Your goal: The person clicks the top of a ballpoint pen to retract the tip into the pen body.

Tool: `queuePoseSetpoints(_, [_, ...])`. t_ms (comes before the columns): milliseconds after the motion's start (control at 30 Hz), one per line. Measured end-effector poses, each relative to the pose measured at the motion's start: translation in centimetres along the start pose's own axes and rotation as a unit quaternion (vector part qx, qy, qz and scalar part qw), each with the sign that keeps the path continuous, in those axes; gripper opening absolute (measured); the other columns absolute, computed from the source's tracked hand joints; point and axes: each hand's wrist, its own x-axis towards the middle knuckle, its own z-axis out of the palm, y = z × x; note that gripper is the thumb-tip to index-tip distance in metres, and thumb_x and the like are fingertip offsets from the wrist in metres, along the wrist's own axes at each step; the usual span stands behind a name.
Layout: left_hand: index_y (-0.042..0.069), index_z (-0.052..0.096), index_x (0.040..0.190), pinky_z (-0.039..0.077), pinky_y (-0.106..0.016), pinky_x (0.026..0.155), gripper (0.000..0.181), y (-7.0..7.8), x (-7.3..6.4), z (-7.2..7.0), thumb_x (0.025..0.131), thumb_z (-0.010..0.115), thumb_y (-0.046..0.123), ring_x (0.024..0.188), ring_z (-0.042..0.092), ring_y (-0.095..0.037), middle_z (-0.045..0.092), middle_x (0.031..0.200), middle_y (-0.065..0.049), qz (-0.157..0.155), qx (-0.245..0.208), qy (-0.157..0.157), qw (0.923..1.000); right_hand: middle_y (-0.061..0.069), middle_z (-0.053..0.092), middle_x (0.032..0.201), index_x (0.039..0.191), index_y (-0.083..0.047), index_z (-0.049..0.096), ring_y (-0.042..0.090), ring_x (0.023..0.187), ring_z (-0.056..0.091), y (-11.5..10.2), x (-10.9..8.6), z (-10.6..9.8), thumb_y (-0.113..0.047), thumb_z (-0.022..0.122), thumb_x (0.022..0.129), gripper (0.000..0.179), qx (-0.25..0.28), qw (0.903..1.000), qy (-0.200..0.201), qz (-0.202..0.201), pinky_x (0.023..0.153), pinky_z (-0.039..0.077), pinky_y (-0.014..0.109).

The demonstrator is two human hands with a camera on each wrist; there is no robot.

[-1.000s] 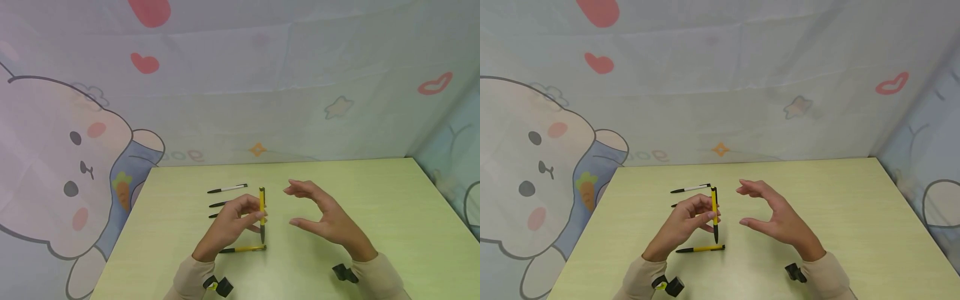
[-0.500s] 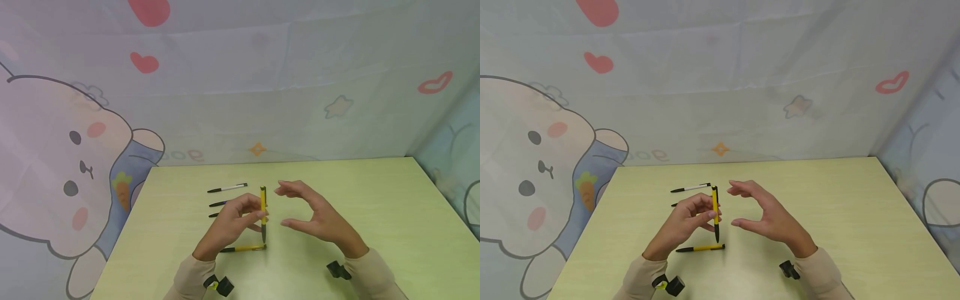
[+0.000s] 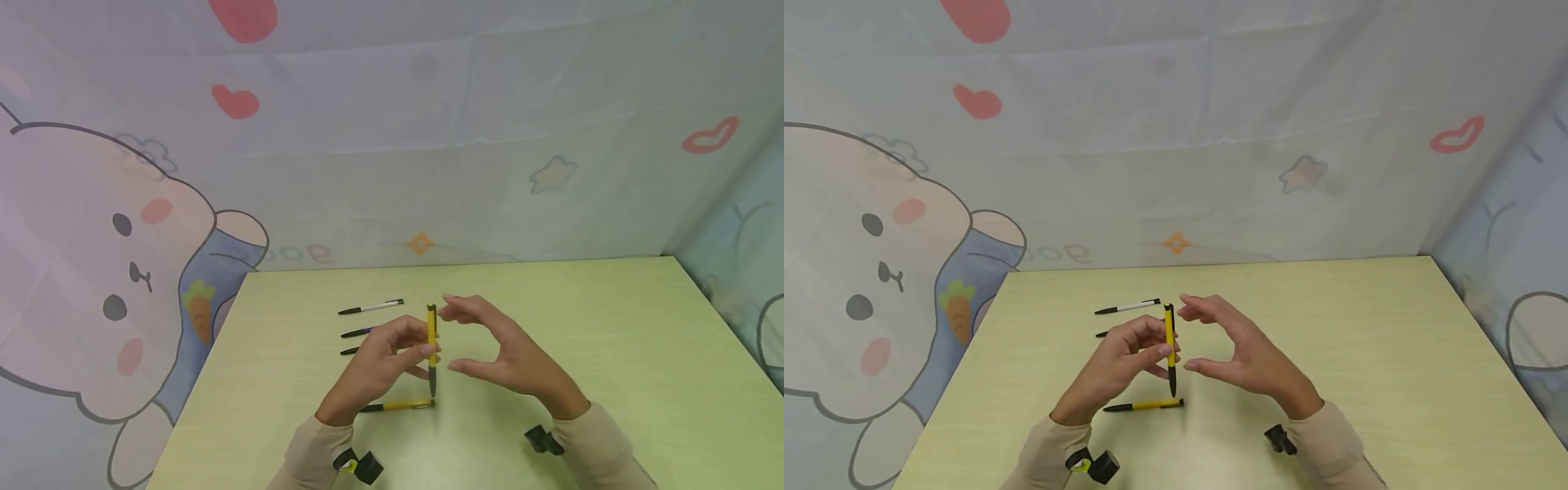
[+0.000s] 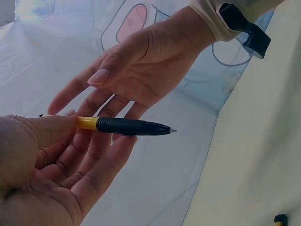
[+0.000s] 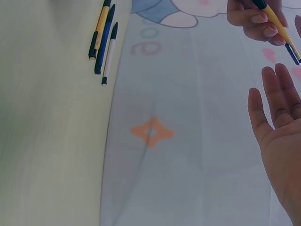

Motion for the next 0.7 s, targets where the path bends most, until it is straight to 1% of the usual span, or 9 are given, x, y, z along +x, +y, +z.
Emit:
queuePoseSetpoints(100, [0.008,0.065,0.117,0.063,-0.044,0.074,0.018,0.0,0.0,0.0,0.101,0.066,0.016,0.104,0.069,-0.027,0.067,0.111,-0.013,0.002,-0.001,-0.001,1.0,0.0,0.058,0.134,0.153,-0.012,0.04,0.021,0.125,0.057,0.6,0.1,0.3,-0.002,0.088,0.077,0.09,-0.002,1.0,-0.002,-0.005,0.108,0.047,0.031])
queuePoseSetpoints(200, [0.008,0.065,0.117,0.063,-0.044,0.074,0.018,-0.1,0.0,0.0,0.101,0.065,0.015,0.104,0.069,-0.026,0.067,0.111,-0.014,0.004,-0.002,-0.001,1.0,0.002,0.057,0.135,0.153,-0.012,0.041,0.021,0.125,0.057,0.4,0.3,0.5,-0.002,0.087,0.077,0.09,-0.003,0.9999,-0.002,-0.01,0.107,0.047,0.033])
queuePoseSetpoints(300, [0.008,0.065,0.117,0.063,-0.044,0.074,0.018,0.0,0.1,0.1,0.101,0.065,0.015,0.102,0.069,-0.025,0.067,0.111,-0.014,0.005,-0.003,-0.004,1.0,0.004,0.057,0.135,0.151,-0.009,0.043,0.02,0.124,0.057,-0.6,0.8,0.7,0.001,0.086,0.077,0.087,-0.002,0.9998,-0.001,-0.02,0.107,0.048,0.034])
queuePoseSetpoints(433, [0.006,0.065,0.116,0.063,-0.044,0.074,0.018,0.1,0.1,0.2,0.101,0.065,0.015,0.098,0.07,-0.023,0.066,0.111,-0.015,0.002,-0.005,-0.009,0.9999,0.007,0.057,0.133,0.147,-0.005,0.046,0.021,0.12,0.057,-2.1,1.4,0.8,0.006,0.085,0.076,0.082,-0.001,0.9991,-0.002,-0.043,0.106,0.049,0.034])
queuePoseSetpoints(500, [0.006,0.065,0.116,0.063,-0.044,0.074,0.018,0.1,0.1,0.2,0.101,0.065,0.015,0.097,0.07,-0.023,0.067,0.11,-0.015,0.001,-0.008,-0.01,0.9999,0.007,0.057,0.132,0.147,-0.005,0.047,0.02,0.12,0.058,-2.3,1.5,0.8,0.006,0.085,0.076,0.081,-0.002,0.9988,-0.002,-0.049,0.105,0.049,0.034])
queuePoseSetpoints(567, [0.006,0.065,0.115,0.063,-0.044,0.074,0.018,0.1,0.1,0.2,0.101,0.066,0.016,0.097,0.07,-0.023,0.067,0.109,-0.014,0.0,-0.011,-0.009,0.9999,0.007,0.057,0.132,0.148,-0.006,0.046,0.02,0.12,0.057,-1.8,1.3,1.0,0.004,0.086,0.076,0.082,-0.005,0.9988,-0.002,-0.048,0.105,0.049,0.034])
queuePoseSetpoints(700, [0.005,0.065,0.115,0.063,-0.044,0.074,0.018,0.2,0.0,0.3,0.1,0.066,0.015,0.098,0.07,-0.025,0.067,0.108,-0.015,0.001,-0.019,-0.006,0.9998,0.005,0.055,0.137,0.152,-0.01,0.042,0.02,0.124,0.056,0.3,0.7,1.6,-0.003,0.087,0.078,0.086,-0.014,0.9992,-0.007,-0.036,0.107,0.048,0.034])
